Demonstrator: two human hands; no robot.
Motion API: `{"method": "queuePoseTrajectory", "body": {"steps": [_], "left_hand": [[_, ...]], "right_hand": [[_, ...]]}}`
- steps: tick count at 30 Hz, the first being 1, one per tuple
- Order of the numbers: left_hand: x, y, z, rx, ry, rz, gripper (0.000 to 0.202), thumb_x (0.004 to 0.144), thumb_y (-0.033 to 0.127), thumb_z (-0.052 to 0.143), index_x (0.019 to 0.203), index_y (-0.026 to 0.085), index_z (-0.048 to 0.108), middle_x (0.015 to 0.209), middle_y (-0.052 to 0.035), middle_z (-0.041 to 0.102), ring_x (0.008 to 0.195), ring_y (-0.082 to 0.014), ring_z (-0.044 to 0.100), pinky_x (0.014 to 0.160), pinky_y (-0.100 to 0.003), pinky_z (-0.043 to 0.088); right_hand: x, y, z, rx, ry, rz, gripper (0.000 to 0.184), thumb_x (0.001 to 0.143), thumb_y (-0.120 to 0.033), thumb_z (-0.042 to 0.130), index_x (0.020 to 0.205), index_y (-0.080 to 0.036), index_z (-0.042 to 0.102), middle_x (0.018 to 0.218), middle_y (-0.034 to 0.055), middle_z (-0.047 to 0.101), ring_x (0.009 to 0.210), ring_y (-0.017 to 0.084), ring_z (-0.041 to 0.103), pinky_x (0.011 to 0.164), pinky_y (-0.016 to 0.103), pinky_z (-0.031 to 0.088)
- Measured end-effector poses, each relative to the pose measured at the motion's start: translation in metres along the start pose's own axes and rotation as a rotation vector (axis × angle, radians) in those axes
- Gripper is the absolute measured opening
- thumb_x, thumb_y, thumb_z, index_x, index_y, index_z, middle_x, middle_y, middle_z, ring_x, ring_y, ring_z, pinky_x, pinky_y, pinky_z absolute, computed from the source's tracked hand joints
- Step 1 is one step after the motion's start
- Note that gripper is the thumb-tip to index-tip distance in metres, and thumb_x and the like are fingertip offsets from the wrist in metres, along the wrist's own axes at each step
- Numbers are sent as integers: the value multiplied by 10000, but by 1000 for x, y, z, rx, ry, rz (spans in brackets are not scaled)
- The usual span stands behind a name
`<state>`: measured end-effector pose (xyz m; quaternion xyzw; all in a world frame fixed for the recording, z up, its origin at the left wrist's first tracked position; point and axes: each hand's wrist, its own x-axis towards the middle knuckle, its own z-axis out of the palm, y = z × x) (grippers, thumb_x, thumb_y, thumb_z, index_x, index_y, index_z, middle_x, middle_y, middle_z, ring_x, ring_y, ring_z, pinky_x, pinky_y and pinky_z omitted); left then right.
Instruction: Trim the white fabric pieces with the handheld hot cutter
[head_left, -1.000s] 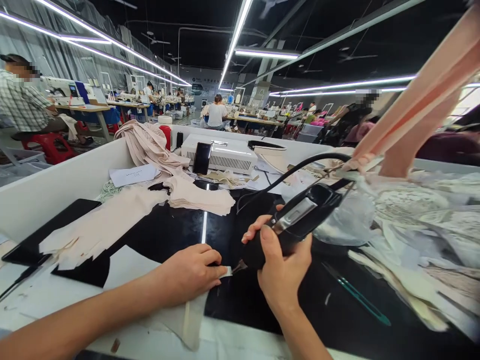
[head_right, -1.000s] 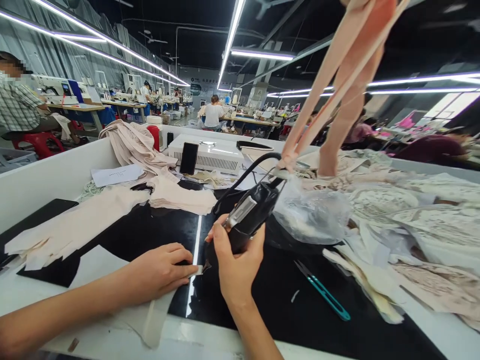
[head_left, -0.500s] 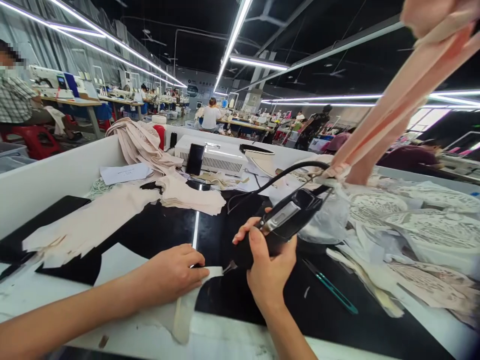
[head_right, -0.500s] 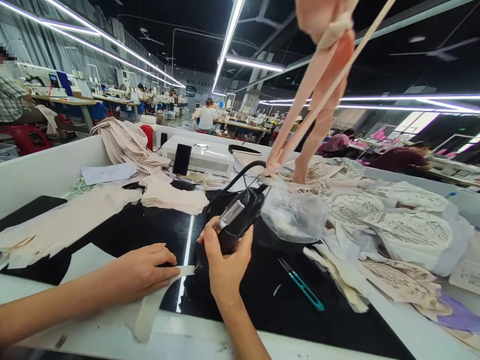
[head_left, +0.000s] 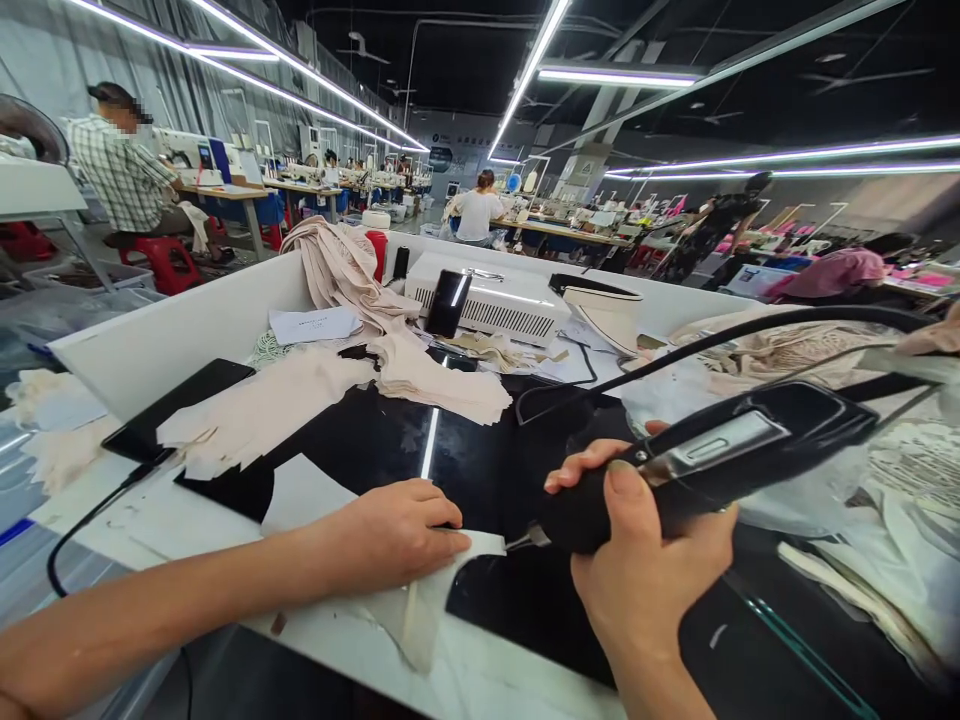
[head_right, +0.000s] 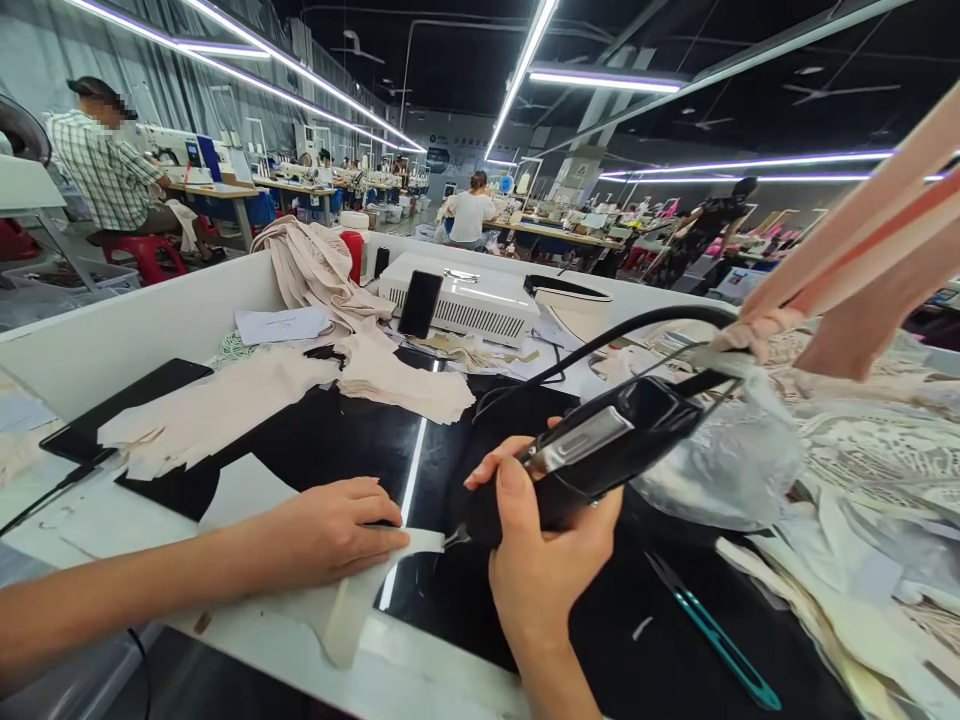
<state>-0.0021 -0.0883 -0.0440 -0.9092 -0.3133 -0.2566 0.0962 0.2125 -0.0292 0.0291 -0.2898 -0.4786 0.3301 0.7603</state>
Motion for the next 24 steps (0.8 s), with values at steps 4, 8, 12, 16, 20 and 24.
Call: {"method": "queuePoseTrajectory", "body": {"steps": [4,8,12,16,20,24], "left_hand": [[-1,0,2,11,-19,-10,157,1231,152,711,1142,175,838,1145,-85,837,1018,-205,781,1021,-340,699],[-1,0,3,6,30,9,164,1234,152,708,1133,149,837,1120,-83,829,1006,-201,784,1039,-326,690],[2,0,1,11,32,25,185,1255,179,686,1168,135,843,1107,-83,824,1024,-200,793,1082,-318,678],[2,0,-1,18,3,12,150,1238,170,714,1175,145,847,1130,-82,828,1041,-198,798,1098,-314,681],[2,1,-2,13,1,18,165,1246,170,698,1196,133,851,1124,-81,829,1051,-195,799,1119,-310,681],[2,1,-1,21,-18,14,191,1262,174,673,1205,139,851,1117,-80,835,1051,-192,800,1122,-308,682]], "right_hand": [[-1,1,9,39,-4,1,511,832,-493,1090,1158,-313,740,796,-86,743,565,177,688,524,324,632],[-5,7,16,28,-63,-13,504,879,-560,1068,1096,-297,696,811,-72,740,581,173,688,540,327,631],[-6,11,18,36,-82,-16,500,897,-545,1071,1133,-294,710,832,-66,744,598,164,689,559,313,619],[-6,11,19,56,-69,2,511,875,-543,1088,1135,-291,727,834,-68,744,595,153,684,563,303,619],[-8,13,20,43,-81,-7,520,887,-569,1071,1147,-300,710,821,-74,731,590,164,682,553,316,628],[-11,14,20,19,-78,3,525,899,-569,1062,1194,-302,719,835,-69,737,610,169,679,573,329,640]]}}
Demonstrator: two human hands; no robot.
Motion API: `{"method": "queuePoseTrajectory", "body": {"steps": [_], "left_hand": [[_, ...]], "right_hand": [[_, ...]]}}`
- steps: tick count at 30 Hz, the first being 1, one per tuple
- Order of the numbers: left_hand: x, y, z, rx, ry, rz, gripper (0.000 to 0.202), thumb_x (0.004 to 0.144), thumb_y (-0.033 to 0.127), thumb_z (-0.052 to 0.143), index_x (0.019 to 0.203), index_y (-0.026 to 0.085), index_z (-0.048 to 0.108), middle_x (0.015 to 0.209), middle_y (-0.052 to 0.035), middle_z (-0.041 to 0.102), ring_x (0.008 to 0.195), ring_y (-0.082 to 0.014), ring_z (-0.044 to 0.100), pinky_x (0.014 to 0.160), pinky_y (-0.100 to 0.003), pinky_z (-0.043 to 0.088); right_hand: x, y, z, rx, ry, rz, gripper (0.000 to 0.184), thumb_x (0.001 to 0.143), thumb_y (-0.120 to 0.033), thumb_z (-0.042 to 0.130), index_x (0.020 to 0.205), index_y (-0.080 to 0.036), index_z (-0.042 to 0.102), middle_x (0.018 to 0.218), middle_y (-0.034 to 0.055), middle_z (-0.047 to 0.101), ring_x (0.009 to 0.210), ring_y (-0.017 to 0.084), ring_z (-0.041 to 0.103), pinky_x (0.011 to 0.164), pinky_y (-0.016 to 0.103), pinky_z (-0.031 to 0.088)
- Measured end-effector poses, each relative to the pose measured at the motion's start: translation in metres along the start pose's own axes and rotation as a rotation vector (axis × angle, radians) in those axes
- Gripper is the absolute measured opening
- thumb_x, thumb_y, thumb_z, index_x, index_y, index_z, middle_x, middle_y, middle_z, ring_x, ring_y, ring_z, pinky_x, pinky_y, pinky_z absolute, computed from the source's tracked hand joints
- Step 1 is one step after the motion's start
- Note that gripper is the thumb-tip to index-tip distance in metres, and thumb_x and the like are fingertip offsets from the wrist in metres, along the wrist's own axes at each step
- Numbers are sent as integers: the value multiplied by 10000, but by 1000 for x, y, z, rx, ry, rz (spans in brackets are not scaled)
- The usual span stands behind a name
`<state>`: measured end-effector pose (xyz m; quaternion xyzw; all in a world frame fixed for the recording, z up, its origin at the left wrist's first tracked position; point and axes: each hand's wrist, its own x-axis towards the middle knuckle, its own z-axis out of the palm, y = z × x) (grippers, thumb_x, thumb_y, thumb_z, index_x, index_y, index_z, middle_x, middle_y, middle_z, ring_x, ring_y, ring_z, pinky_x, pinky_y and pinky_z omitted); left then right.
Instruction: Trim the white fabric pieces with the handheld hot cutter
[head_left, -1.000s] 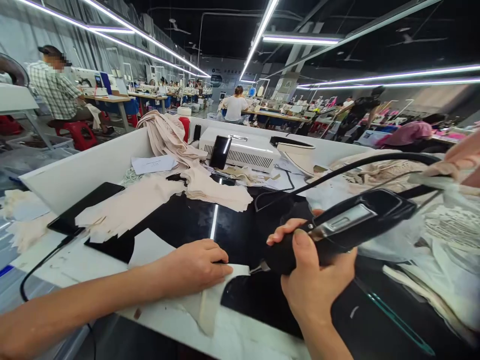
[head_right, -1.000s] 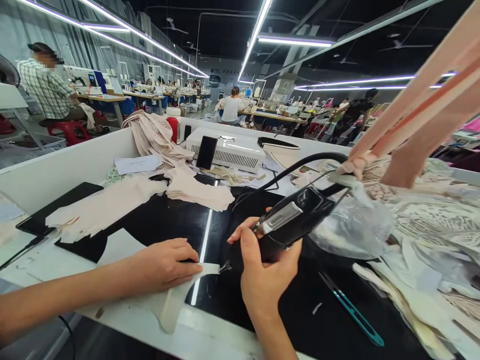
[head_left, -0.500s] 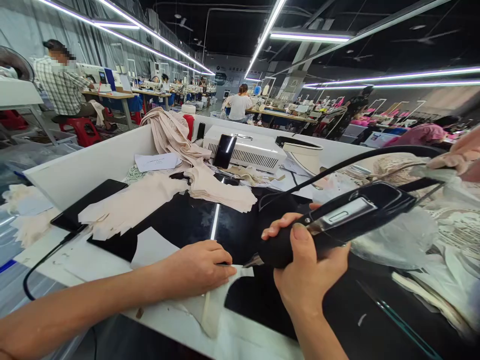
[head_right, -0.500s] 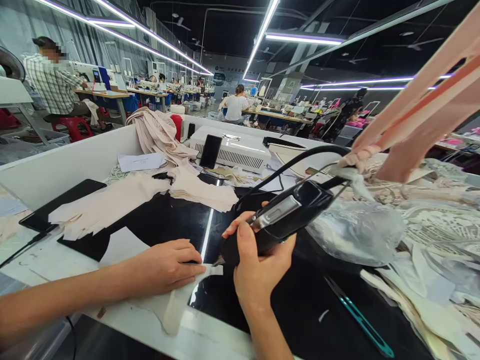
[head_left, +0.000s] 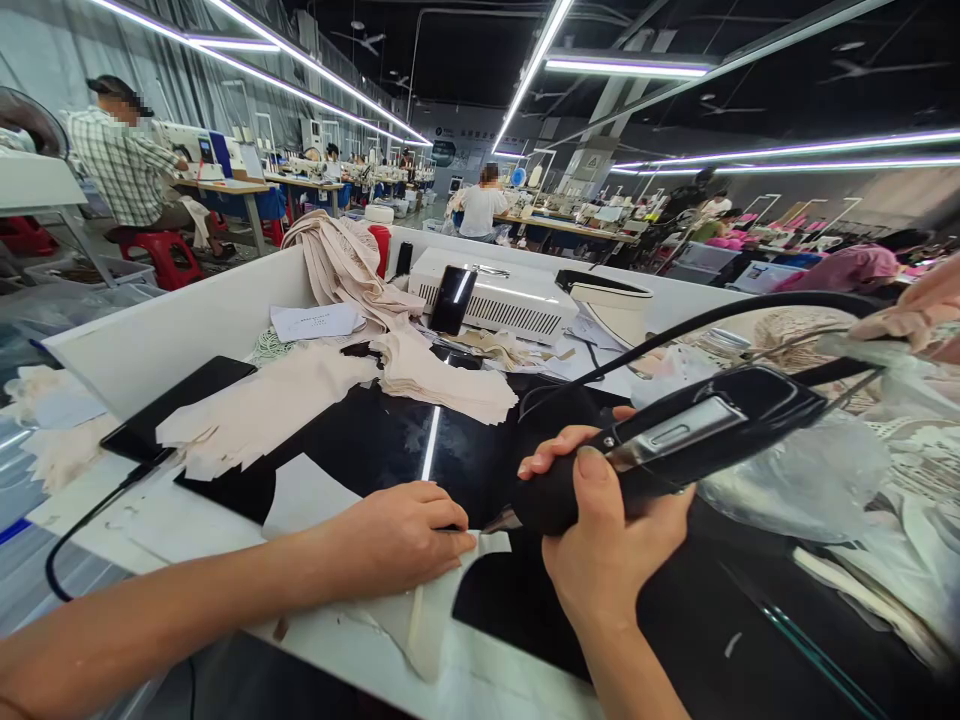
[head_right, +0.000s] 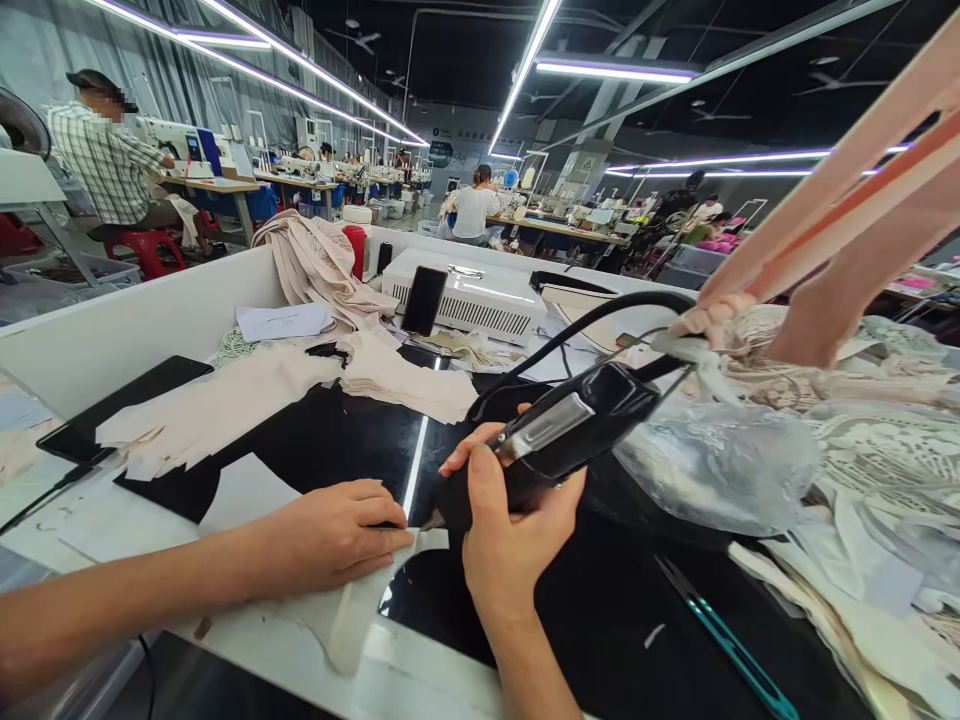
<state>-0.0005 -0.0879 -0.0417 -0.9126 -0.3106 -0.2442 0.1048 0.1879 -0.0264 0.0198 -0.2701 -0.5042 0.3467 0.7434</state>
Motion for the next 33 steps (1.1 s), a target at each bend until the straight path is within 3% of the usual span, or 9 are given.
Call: {"method": "queuePoseTrajectory", "body": {"steps": [10,19,25,33], "left_hand": [[-2,-1,6,-24,58,-5,245,1273,164,635,1141,144,840,1121,-80,840,1041,-206,799,1104,-312,675],[-2,-1,2,-16,16,-4,207,1267,175,664,1157,147,837,1152,-84,844,1063,-202,788,1111,-327,680],[-2,-1,2,-31,10,-11,209,1272,181,659,1185,142,845,1153,-88,839,1067,-210,790,1094,-334,682],[-4,-2,4,-57,-13,-25,204,1273,206,660,1225,159,853,1185,-97,846,1109,-218,802,1116,-332,686]], "right_hand": [[11,-4,-6,20,107,-14,535,815,-496,1070,1175,-305,722,797,-98,729,558,166,672,509,313,616],[9,-3,-5,-4,81,-15,483,834,-472,1056,1071,-292,677,812,-82,745,559,160,673,517,318,628],[5,-12,-5,70,58,-13,541,839,-472,1070,1221,-298,730,779,-92,722,541,168,663,499,305,604],[-6,-13,-3,67,15,3,503,864,-459,1058,1219,-304,738,802,-82,735,552,179,686,509,326,625]]}}
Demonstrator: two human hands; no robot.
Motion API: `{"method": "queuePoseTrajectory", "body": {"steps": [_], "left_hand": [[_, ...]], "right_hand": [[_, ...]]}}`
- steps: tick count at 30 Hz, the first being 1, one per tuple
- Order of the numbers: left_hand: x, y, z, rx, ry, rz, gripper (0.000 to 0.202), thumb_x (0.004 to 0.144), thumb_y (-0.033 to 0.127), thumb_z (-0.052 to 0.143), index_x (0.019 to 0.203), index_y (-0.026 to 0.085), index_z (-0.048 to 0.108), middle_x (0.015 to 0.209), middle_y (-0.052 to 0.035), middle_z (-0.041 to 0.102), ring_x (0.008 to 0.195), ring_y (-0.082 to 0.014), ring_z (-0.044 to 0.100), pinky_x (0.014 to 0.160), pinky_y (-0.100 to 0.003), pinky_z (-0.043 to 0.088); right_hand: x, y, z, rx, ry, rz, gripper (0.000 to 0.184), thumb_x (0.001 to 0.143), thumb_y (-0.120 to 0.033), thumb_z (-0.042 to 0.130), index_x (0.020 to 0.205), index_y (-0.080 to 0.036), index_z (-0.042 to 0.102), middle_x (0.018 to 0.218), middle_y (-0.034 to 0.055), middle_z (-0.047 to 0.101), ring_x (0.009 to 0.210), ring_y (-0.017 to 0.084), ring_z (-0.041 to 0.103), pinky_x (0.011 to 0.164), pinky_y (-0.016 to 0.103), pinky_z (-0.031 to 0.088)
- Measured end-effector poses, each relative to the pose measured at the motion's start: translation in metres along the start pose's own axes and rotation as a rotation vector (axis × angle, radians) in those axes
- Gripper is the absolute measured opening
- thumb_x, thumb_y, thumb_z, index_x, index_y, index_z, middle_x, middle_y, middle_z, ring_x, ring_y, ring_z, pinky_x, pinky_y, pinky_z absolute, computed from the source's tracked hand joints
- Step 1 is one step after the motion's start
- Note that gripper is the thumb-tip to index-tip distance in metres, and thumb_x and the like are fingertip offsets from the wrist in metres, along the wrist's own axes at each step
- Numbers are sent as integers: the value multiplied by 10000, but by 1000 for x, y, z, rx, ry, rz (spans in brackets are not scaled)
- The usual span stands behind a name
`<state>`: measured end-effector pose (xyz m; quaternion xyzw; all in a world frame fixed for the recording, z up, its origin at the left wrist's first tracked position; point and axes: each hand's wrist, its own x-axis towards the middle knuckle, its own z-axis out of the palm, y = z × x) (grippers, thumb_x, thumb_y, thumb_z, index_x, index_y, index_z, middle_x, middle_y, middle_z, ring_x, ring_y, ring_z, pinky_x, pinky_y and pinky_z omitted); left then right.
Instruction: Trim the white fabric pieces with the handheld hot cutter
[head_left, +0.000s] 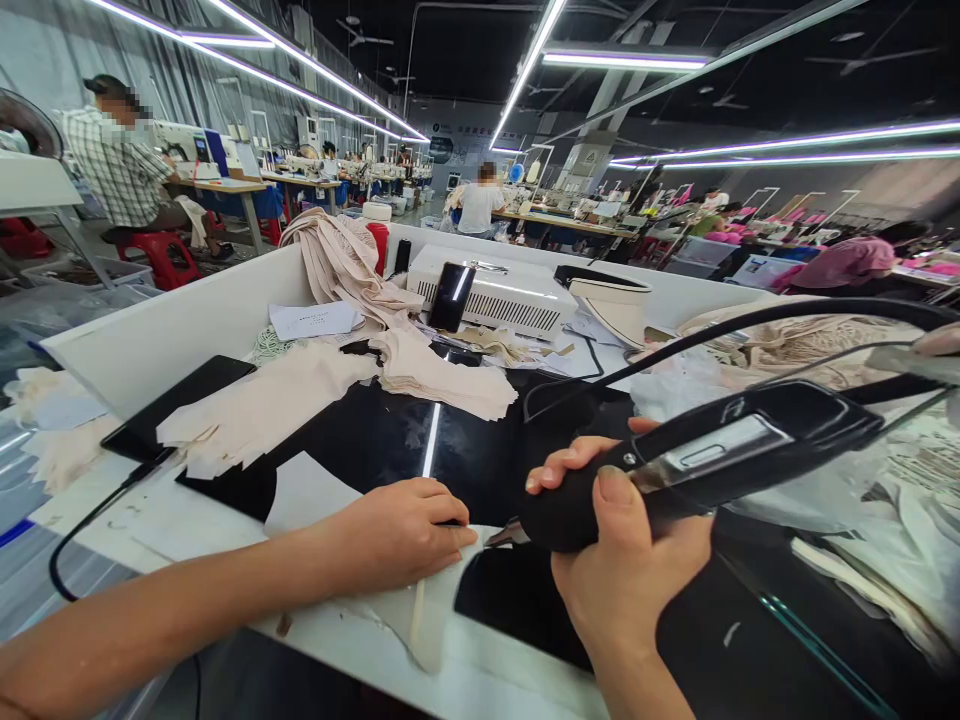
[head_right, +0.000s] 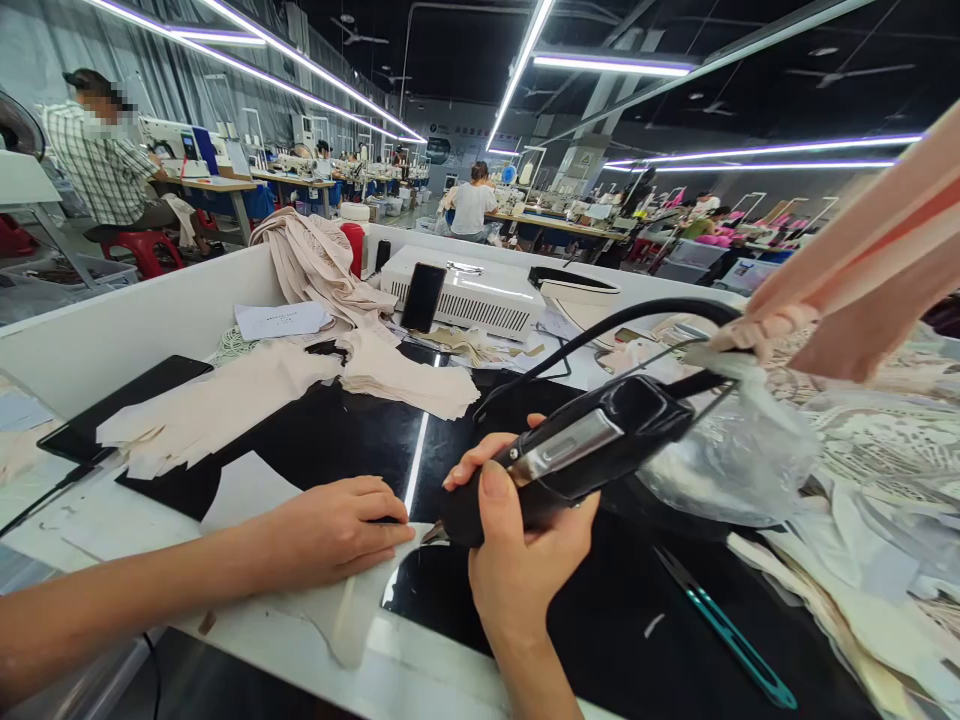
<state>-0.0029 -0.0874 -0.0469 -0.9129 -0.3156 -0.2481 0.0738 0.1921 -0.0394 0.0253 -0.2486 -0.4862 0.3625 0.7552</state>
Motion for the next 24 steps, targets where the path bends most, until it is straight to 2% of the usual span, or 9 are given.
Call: {"method": "queuePoseTrajectory", "body": {"steps": [5,10,17,21,24], "left_hand": [[-1,-1,1,-16,3,-4,164,1252,192,695,1220,151,850,1189,-107,842,1113,-226,806,1116,-342,693],[-1,-1,2,-3,-3,0,231,1283,209,637,1227,147,852,1206,-109,845,1123,-223,806,1149,-340,679],[0,-1,2,17,59,28,248,1292,208,615,1230,136,843,1182,-94,848,1069,-216,805,1109,-340,687],[-1,5,-6,104,63,34,177,1240,104,648,1328,94,802,1242,-134,833,1201,-240,813,1173,-353,672],[-4,18,-13,138,-26,-31,321,1147,-5,667,1447,89,736,1345,-161,807,1288,-263,795,1157,-348,668]], "right_hand": [[2,-2,-2,4,25,27,488,851,-414,1061,1209,-290,753,799,-76,752,556,170,694,514,310,632],[8,-3,-6,-18,72,-24,509,830,-426,1059,1207,-303,740,785,-90,731,547,167,679,504,301,610],[9,0,-8,-42,75,-20,524,809,-470,1076,1182,-300,748,766,-95,754,527,179,689,476,322,624],[6,-1,-10,-86,68,-28,518,848,-482,1069,1204,-299,740,794,-95,765,544,171,697,502,327,641],[3,-5,-11,-116,81,-40,549,836,-504,1089,1196,-291,734,797,-91,764,550,175,699,523,341,645]]}}
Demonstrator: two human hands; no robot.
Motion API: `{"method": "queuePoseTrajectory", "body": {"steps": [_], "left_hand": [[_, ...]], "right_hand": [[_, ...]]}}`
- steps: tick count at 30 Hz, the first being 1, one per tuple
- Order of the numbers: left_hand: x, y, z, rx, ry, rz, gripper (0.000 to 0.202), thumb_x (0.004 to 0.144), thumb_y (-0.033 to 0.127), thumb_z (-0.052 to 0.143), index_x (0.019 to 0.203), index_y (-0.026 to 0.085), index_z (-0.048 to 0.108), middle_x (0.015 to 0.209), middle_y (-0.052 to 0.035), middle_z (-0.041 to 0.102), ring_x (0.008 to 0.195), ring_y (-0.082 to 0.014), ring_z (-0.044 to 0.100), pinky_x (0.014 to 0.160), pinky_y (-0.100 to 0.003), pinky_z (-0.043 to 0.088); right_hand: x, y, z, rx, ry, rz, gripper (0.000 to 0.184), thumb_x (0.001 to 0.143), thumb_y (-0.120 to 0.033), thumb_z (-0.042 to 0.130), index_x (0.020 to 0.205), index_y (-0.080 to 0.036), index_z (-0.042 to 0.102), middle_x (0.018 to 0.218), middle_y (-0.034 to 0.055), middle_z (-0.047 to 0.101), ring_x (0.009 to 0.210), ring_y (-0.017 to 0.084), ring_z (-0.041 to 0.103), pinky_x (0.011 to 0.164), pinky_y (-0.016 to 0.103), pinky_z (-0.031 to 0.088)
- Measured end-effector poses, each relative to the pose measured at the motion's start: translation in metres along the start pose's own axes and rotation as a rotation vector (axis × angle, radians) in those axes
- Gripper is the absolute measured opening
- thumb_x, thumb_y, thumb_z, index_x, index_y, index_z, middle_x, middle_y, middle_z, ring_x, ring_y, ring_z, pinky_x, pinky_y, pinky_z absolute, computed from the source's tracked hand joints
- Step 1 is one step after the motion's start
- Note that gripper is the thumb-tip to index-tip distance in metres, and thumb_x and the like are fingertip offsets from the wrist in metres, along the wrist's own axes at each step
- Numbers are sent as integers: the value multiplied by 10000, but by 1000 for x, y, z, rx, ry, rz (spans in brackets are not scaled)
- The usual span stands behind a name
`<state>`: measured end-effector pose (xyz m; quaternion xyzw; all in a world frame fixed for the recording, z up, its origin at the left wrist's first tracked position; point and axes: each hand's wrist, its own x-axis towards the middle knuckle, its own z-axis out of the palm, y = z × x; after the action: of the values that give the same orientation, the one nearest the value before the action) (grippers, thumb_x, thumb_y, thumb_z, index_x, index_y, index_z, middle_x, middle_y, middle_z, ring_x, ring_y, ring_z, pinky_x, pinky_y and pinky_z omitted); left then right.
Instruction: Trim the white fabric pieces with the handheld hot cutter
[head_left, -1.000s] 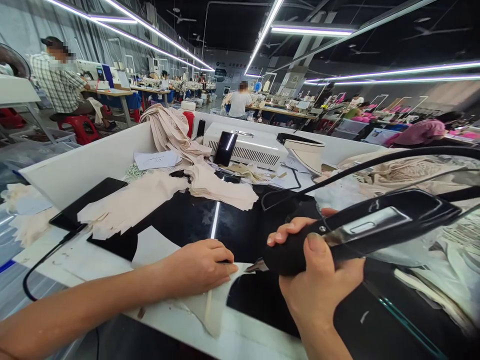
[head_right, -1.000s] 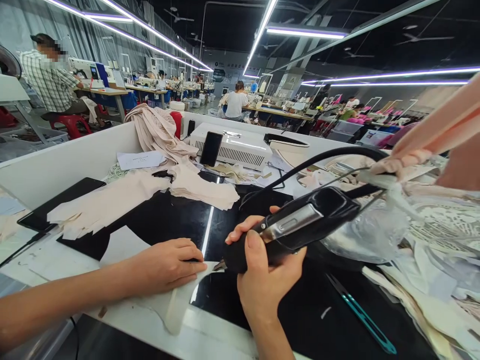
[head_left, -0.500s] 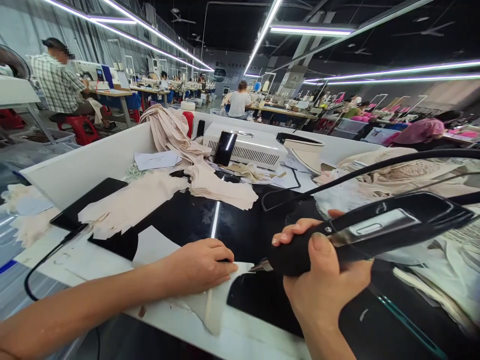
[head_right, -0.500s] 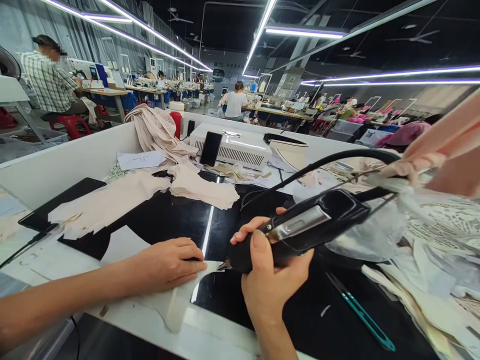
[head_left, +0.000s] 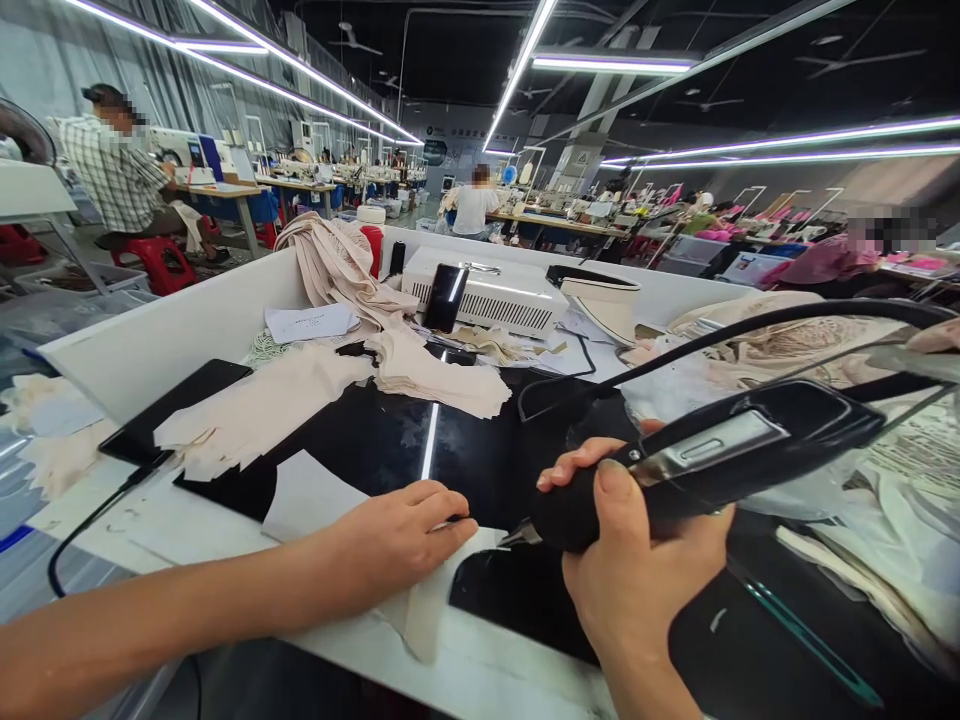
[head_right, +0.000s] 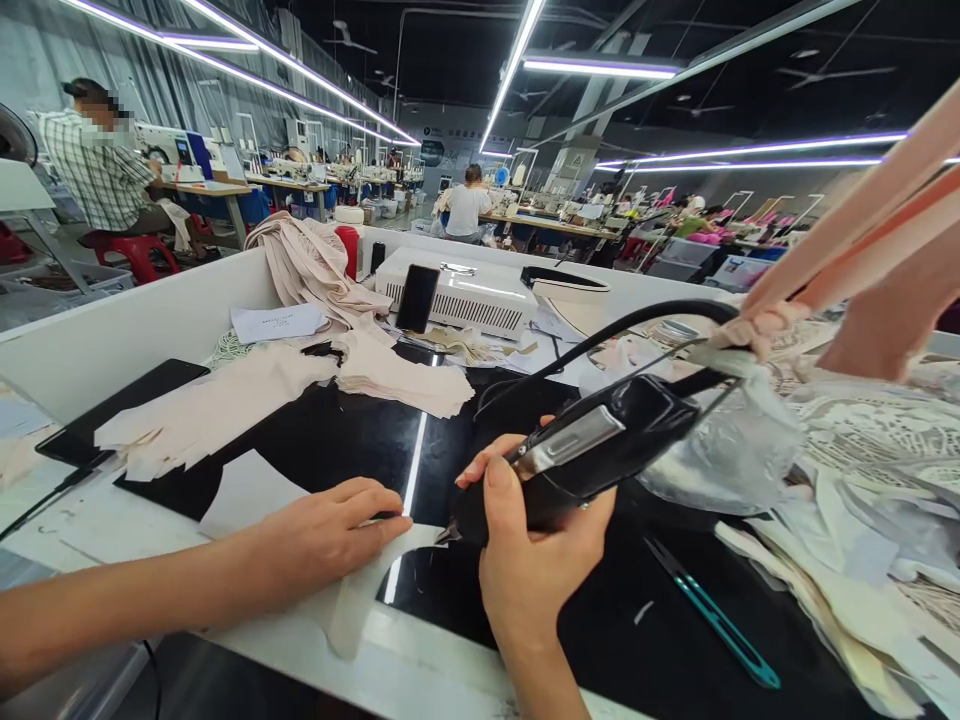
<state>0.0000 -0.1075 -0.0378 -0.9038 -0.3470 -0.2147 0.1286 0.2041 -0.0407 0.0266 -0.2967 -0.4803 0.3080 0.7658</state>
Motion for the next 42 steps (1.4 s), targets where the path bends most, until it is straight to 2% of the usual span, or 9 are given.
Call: {"method": "queuePoseTrajectory", "body": {"steps": [4,8,17,23,27,30,34,37,42], "left_hand": [[-8,19,-1,-25,-156,-135,338,1066,-60,661,1327,149,708,1302,-130,785,1158,-263,793,1023,-331,681],[-13,26,3,-69,-225,-226,377,1044,-49,711,1322,202,663,1288,-104,773,1124,-266,783,1011,-344,670],[-9,15,0,-87,-283,-190,370,1024,-59,715,1270,210,655,1254,-87,775,1135,-261,783,1035,-346,659],[-10,11,-6,-98,-308,-183,332,1051,-49,738,1210,225,639,1217,-61,761,1068,-234,785,882,-296,652],[-6,18,-5,-45,-297,-167,277,1097,-30,716,1212,215,658,1140,-54,760,974,-229,779,816,-305,641],[-2,30,-2,51,-279,-170,121,1177,154,798,1232,198,699,1080,-58,771,923,-244,784,816,-330,654],[1,43,5,111,-228,-186,536,1131,630,914,1378,190,734,1203,-116,830,1056,-294,828,934,-382,692],[-2,47,12,146,-185,-166,656,1110,728,885,1440,179,745,1329,-178,848,1217,-335,842,1044,-423,699],[-10,45,20,123,-147,-162,745,1108,737,880,1579,184,716,1512,-241,812,1393,-383,813,1182,-501,677]], "right_hand": [[-5,-8,-2,-48,31,4,573,803,-515,1116,1169,-289,737,797,-88,785,552,177,699,559,349,635],[-12,-14,-4,-66,42,0,594,805,-540,1121,1181,-286,738,788,-81,799,554,190,710,557,358,628],[-22,-18,-7,-73,68,-16,632,828,-553,1129,1228,-264,733,808,-60,802,552,196,712,534,366,620],[-24,-18,-5,-67,75,-9,619,826,-527,1128,1231,-277,732,814,-64,815,553,198,717,522,357,613],[-26,-18,-5,-68,71,-15,630,825,-550,1132,1225,-267,736,806,-61,819,546,191,716,529,352,623],[-28,-19,-5,-81,70,-18,632,827,-564,1132,1216,-261,737,802,-61,815,545,186,714,559,364,646],[-31,-20,-5,-78,78,-2,652,818,-567,1138,1233,-264,735,810,-69,812,551,180,716,570,361,654],[-32,-21,-6,-70,80,21,656,803,-559,1144,1231,-268,741,820,-70,816,565,179,722,577,356,654],[-25,-20,-2,-51,69,65,630,781,-567,1138,1192,-282,755,797,-80,796,573,181,710,592,360,647]]}}
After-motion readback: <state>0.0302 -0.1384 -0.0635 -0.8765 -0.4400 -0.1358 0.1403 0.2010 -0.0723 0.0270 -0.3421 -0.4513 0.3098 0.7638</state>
